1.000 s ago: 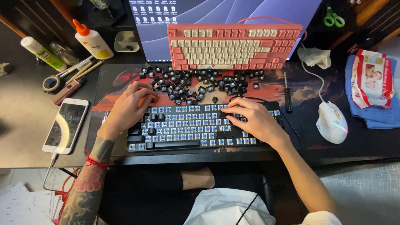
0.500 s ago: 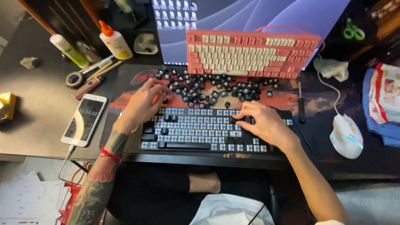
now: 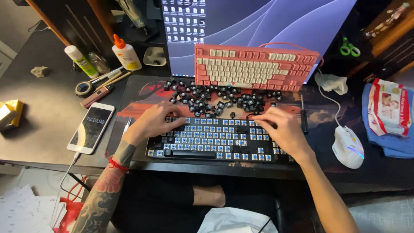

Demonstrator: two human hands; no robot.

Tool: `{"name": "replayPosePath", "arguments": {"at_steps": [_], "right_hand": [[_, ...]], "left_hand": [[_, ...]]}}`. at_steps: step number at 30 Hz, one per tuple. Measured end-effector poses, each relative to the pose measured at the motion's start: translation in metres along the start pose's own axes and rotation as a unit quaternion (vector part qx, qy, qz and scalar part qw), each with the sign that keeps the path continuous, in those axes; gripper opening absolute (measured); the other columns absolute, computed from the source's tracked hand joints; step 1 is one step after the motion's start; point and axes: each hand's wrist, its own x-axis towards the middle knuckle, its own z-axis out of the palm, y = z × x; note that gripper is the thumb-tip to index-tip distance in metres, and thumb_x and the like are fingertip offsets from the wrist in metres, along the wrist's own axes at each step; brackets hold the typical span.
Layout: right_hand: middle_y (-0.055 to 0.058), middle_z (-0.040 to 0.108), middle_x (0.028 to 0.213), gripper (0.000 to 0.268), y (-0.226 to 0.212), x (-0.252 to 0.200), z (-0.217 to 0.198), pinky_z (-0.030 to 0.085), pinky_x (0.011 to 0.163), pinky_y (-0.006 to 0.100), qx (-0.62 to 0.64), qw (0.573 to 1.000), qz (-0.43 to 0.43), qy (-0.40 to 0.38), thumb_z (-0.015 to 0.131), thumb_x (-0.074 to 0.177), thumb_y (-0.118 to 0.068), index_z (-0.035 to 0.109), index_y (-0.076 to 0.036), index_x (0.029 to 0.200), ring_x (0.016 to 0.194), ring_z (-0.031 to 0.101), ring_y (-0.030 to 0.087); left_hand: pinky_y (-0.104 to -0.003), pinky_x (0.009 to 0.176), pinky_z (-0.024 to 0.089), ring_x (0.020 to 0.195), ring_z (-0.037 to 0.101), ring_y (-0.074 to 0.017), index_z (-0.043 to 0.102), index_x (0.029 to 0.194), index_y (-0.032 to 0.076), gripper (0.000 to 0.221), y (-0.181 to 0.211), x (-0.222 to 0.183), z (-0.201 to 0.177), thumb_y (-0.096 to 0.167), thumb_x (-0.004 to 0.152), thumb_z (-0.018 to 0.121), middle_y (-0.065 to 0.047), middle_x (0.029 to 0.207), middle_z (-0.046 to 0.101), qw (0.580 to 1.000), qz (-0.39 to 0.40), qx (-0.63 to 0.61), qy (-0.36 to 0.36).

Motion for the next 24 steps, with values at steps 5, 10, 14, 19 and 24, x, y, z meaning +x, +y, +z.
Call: {"name": "replayPosePath", "arguments": {"at_steps": [5,10,14,19,24], "right_hand": [[-0.001,0.082,0.105,0.023,-0.001,-0.005,-0.002,0.058,0.093,0.039,-0.071,0.997,0.004,-0.022,0.085,0.116,-0.043,0.089,-0.021,0.112,0.106,0.075,0.022],[0.021,0.036,0.193,0.117,-0.046,-0.012,-0.015,0.017,0.141,0.077,-0.081,0.962,0.003,-0.261,0.090,0.098,-0.078,0.043,-0.017,0.186,0.180,0.023,0.050],[0.019,-0.002,0.204,0.145,-0.064,-0.021,-0.007,0.003,0.144,0.079,-0.082,0.922,0.049,-0.375,0.114,0.089,-0.060,0.020,-0.029,0.195,0.184,-0.007,0.052],[0.020,0.002,0.203,0.117,-0.055,-0.025,0.000,0.002,0.145,0.076,-0.077,0.930,0.031,-0.357,0.090,0.102,-0.076,0.033,-0.028,0.192,0.185,-0.002,0.050],[0.002,0.087,0.141,0.029,0.002,-0.004,0.012,0.061,0.120,0.046,-0.014,0.997,0.016,-0.069,0.075,0.120,-0.022,0.088,-0.022,0.146,0.138,0.081,0.026]], "left_hand": [[-0.066,0.128,0.056,0.144,0.073,-0.0481,0.085,0.140,0.007,0.071,0.021,-0.005,-0.015,0.069,0.105,0.080,-0.023,0.128,0.086,0.998,-0.005,0.004,-0.070],[-0.064,0.126,0.056,0.139,0.074,-0.0454,0.085,0.140,0.007,0.076,0.014,-0.008,-0.011,0.074,0.108,0.071,-0.021,0.122,0.085,0.995,-0.023,-0.017,-0.092],[-0.059,0.115,0.062,0.124,0.075,-0.0397,0.087,0.130,0.011,0.059,-0.005,0.000,0.000,0.064,0.115,0.067,-0.015,0.114,0.082,0.997,-0.005,-0.011,-0.076],[-0.052,0.107,0.063,0.116,0.076,-0.0370,0.090,0.122,0.011,0.042,-0.043,0.008,0.010,0.046,0.124,0.065,-0.012,0.112,0.083,0.997,0.045,0.047,0.049],[-0.045,0.098,0.056,0.113,0.069,-0.0280,0.085,0.128,0.018,0.023,-0.065,0.008,0.010,0.034,0.125,0.070,-0.004,0.115,0.075,0.977,0.058,0.088,0.186]]}}
